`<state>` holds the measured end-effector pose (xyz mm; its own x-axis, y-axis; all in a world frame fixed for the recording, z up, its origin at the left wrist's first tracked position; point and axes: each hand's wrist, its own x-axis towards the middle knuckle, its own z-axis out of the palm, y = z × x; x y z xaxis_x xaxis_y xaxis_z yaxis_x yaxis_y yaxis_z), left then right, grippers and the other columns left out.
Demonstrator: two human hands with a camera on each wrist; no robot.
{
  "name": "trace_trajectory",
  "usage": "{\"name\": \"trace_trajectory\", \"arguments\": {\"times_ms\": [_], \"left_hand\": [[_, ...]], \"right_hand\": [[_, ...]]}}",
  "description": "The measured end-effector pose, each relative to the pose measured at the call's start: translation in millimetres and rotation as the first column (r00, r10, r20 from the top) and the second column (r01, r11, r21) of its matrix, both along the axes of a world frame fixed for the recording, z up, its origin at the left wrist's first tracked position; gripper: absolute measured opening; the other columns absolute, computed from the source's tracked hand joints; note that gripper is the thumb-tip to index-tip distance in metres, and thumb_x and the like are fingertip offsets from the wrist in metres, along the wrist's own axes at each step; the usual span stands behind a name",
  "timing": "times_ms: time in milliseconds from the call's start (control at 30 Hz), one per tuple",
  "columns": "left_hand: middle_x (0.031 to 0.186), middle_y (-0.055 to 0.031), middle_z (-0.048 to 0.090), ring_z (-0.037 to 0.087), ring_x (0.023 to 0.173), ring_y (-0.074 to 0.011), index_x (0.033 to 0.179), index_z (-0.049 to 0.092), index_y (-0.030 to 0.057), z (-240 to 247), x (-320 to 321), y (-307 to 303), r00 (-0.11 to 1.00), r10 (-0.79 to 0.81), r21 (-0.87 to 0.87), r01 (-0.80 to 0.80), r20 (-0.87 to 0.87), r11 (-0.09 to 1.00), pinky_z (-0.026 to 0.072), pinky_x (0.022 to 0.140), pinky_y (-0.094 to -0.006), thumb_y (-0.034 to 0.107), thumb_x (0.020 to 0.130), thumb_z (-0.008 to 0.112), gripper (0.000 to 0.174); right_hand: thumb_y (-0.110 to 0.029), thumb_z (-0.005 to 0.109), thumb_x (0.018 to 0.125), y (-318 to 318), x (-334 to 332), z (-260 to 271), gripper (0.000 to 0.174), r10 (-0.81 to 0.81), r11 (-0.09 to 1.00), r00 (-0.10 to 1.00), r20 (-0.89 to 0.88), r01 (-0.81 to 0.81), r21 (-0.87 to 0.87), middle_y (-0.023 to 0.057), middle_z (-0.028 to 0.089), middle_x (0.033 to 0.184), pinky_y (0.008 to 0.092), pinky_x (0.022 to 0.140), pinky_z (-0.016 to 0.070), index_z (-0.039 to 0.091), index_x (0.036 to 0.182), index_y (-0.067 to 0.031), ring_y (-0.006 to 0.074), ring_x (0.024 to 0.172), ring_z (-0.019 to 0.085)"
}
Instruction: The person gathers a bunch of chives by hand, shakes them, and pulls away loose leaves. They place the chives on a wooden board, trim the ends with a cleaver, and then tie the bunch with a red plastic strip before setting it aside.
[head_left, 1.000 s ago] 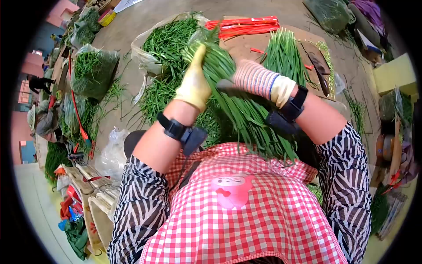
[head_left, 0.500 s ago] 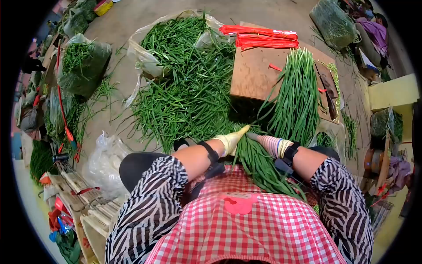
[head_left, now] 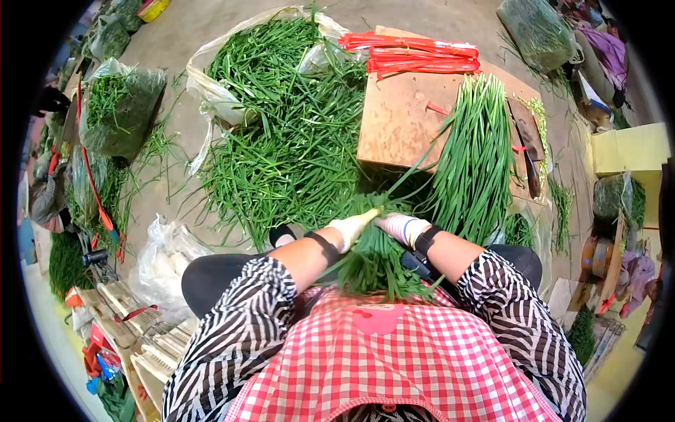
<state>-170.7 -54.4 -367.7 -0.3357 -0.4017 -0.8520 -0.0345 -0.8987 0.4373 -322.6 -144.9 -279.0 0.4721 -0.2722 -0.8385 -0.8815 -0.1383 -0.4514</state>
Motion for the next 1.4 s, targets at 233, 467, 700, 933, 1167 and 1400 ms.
{"name": "trace_trajectory", "arguments": {"times_ms": [233, 467, 700, 933, 1167, 1400], "left_hand": [[0.146, -0.0148, 0.059, 0.056, 0.131, -0.0261, 0.145, 0.053, 0.0007, 75, 45, 30, 0.785, 0.545, -0.023, -0.576, -0.293, 0.817, 0.0421, 0.113, -0.0405, 0.051, 0.103, 0.057, 0.066], [0.133, -0.0126, 0.068, 0.064, 0.121, -0.0282, 0.136, 0.062, 0.0061, 144, 78, 45, 0.405, 0.766, -0.115, -0.907, -0.499, 0.405, 0.0513, 0.106, -0.0425, 0.028, 0.103, 0.061, 0.040], [0.119, -0.0130, 0.073, 0.071, 0.104, -0.0282, 0.137, 0.061, 0.0027, 215, 84, 41, 0.519, 0.606, -0.371, -0.854, -0.603, 0.363, 0.0576, 0.095, -0.0448, 0.027, 0.099, 0.064, 0.045], [0.115, -0.0079, 0.072, 0.065, 0.102, -0.0163, 0.125, 0.064, 0.0033, 264, 58, 24, 0.822, 0.547, -0.947, -0.284, -0.159, 0.153, 0.0541, 0.090, -0.0328, 0.016, 0.086, 0.081, 0.043], [0.147, -0.0211, 0.054, 0.051, 0.137, -0.0307, 0.163, -0.002, 0.0009, 305, 56, 62, 0.688, 0.575, -0.879, 0.209, 0.444, 0.429, 0.0376, 0.119, -0.0359, 0.025, 0.078, 0.082, 0.122], [0.155, -0.0121, 0.045, 0.041, 0.140, -0.0205, 0.163, 0.015, 0.0044, 265, 65, 74, 0.916, 0.344, -0.901, -0.316, -0.208, 0.297, 0.0342, 0.119, -0.0370, 0.022, 0.084, 0.087, 0.109]], "right_hand": [[-0.029, 0.059, 0.096, 49, 53, 19, 0.045, 0.120, 0.860, 0.941, 0.317, 0.061, -0.506, 0.0262, 0.070, 0.093, 0.0475, 0.080, 0.0561, 0.060, 0.121, 0.0080, 0.0432, 0.092, 0.069], [-0.041, 0.081, 0.077, 56, 77, 154, 0.076, 0.513, 0.480, 0.756, 0.406, 0.140, -0.866, 0.0280, 0.060, 0.131, 0.0489, 0.102, 0.0489, 0.056, 0.131, 0.0062, 0.0427, 0.121, 0.059], [-0.044, 0.074, 0.090, -5, 60, 193, 0.081, -0.140, 0.951, 0.484, 0.864, 0.309, -0.018, 0.0260, 0.056, 0.146, 0.0387, 0.112, 0.0437, 0.046, 0.150, 0.0045, 0.0299, 0.137, 0.054], [-0.030, 0.069, 0.094, 19, 73, 235, 0.048, 0.041, 0.954, 0.598, 0.800, 0.214, -0.209, 0.0139, 0.068, 0.127, 0.0333, 0.100, 0.0487, 0.062, 0.132, -0.0002, 0.0214, 0.114, 0.063], [-0.019, 0.080, 0.087, 48, 94, 224, 0.048, -0.421, 0.860, 0.139, 0.896, 0.375, 0.346, 0.0053, 0.071, 0.122, 0.0353, 0.092, 0.0555, 0.067, 0.131, -0.0038, 0.0180, 0.106, 0.067], [-0.016, 0.078, 0.089, 67, 94, 228, 0.043, -0.617, 0.742, -0.014, 0.787, 0.323, 0.588, 0.0062, 0.071, 0.120, 0.0358, 0.094, 0.0552, 0.067, 0.129, -0.0019, 0.0186, 0.104, 0.067]]}}
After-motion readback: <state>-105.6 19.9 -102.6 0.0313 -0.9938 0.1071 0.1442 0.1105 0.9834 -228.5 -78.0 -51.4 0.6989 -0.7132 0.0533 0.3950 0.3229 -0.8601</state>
